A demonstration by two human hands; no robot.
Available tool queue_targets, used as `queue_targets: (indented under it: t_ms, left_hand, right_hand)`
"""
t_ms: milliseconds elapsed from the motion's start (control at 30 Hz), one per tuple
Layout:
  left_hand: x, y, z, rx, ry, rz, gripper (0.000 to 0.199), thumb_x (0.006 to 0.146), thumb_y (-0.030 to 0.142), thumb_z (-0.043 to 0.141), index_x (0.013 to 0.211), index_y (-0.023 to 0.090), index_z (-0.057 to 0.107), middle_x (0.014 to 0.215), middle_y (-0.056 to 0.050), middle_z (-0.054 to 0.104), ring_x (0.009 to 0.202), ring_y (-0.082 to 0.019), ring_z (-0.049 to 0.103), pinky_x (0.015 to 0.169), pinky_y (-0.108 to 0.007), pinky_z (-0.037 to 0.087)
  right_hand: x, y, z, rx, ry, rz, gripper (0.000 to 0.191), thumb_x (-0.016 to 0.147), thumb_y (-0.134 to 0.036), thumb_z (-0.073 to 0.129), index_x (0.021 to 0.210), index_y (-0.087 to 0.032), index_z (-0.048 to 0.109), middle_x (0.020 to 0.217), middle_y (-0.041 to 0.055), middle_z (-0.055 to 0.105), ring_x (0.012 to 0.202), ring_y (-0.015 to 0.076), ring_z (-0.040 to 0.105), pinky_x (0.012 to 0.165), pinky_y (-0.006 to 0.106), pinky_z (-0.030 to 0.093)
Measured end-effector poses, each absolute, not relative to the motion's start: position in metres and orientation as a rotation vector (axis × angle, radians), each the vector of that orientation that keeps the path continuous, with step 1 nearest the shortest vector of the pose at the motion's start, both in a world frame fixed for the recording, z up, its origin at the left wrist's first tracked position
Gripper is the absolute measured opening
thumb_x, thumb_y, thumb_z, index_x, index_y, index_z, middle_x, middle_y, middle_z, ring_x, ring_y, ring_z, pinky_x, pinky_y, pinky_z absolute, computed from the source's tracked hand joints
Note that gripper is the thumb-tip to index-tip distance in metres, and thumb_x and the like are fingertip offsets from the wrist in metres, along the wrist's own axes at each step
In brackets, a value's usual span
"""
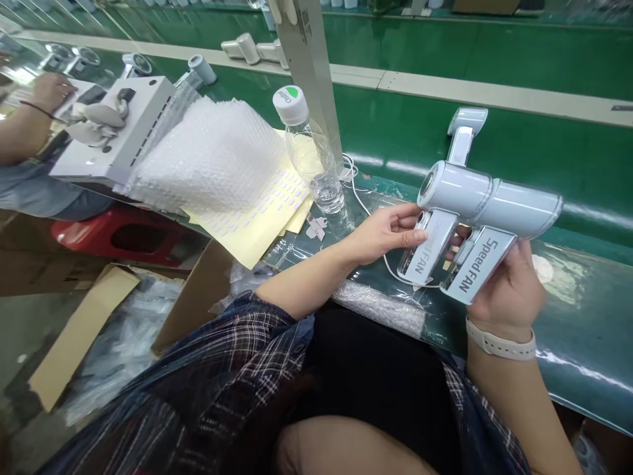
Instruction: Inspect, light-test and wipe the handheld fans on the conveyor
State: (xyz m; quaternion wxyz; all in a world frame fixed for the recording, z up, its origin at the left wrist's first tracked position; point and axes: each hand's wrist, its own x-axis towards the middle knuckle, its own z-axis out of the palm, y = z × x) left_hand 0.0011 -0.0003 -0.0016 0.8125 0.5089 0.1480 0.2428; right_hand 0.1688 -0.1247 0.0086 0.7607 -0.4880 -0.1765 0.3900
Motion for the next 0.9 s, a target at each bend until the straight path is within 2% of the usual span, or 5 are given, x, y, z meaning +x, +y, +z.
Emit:
queue_targets:
  t_ms: [233, 400, 567, 667, 900]
  left_hand:
    - [0.001, 0.002, -0.001, 1.134, 0.313, 0.505, 0.069, 0.072, 0.048, 0.099, 0.127, 0.015, 0.074, 0.114, -0.012, 0.081, 0.108, -0.023, 0.077, 0.099, -0.037, 0.059]
    - [-0.001, 0.005, -0.002, 1.316, 0.345, 0.571, 0.054, 0.074, 0.039, 0.096, 0.118, 0.015, 0.077, 0.114, -0.012, 0.081, 0.109, -0.025, 0.076, 0.102, -0.040, 0.059]
    - [-0.002, 0.009, -0.004, 1.628, 0.257, 0.707, 0.034, 0.082, 0.036, 0.090, 0.112, 0.022, 0.083, 0.129, -0.011, 0.082, 0.140, -0.031, 0.068, 0.129, -0.052, 0.043]
    - [-0.002, 0.011, -0.005, 1.785, 0.158, 0.856, 0.027, 0.095, 0.036, 0.081, 0.121, 0.031, 0.083, 0.140, -0.007, 0.079, 0.153, -0.028, 0.059, 0.138, -0.056, 0.031]
    - [0.000, 0.013, -0.011, 1.943, 0.055, 0.970, 0.025, 0.101, 0.044, 0.073, 0.123, 0.036, 0.083, 0.139, -0.005, 0.079, 0.155, -0.029, 0.057, 0.136, -0.061, 0.034]
  right_hand:
    - [0.167, -0.125, 0.008, -1.164, -0.340, 0.863, 0.024, 0.085, -0.037, 0.068, 0.099, -0.022, 0.081, 0.088, 0.0093, 0.082, 0.069, 0.0267, 0.078, 0.054, 0.038, 0.065]
    - [0.167, -0.130, 0.001, -1.099, -0.584, 0.781, 0.026, 0.079, -0.041, 0.078, 0.101, -0.026, 0.078, 0.097, 0.0074, 0.083, 0.098, 0.0362, 0.081, 0.093, 0.061, 0.067]
    - [0.169, -0.135, 0.001, -1.121, -0.976, 0.615, 0.063, 0.060, -0.019, 0.101, 0.116, -0.028, 0.072, 0.124, 0.0075, 0.083, 0.140, 0.0376, 0.067, 0.130, 0.067, 0.040]
    - [0.172, -0.137, 0.006, -1.107, -1.110, 0.572, 0.057, 0.067, -0.026, 0.102, 0.115, -0.031, 0.071, 0.131, 0.0069, 0.081, 0.149, 0.0367, 0.060, 0.134, 0.070, 0.032]
    - [0.180, -0.140, 0.005, -1.096, -1.236, 0.457, 0.055, 0.069, -0.042, 0.102, 0.116, -0.035, 0.073, 0.137, 0.0058, 0.078, 0.148, 0.0401, 0.060, 0.134, 0.074, 0.029]
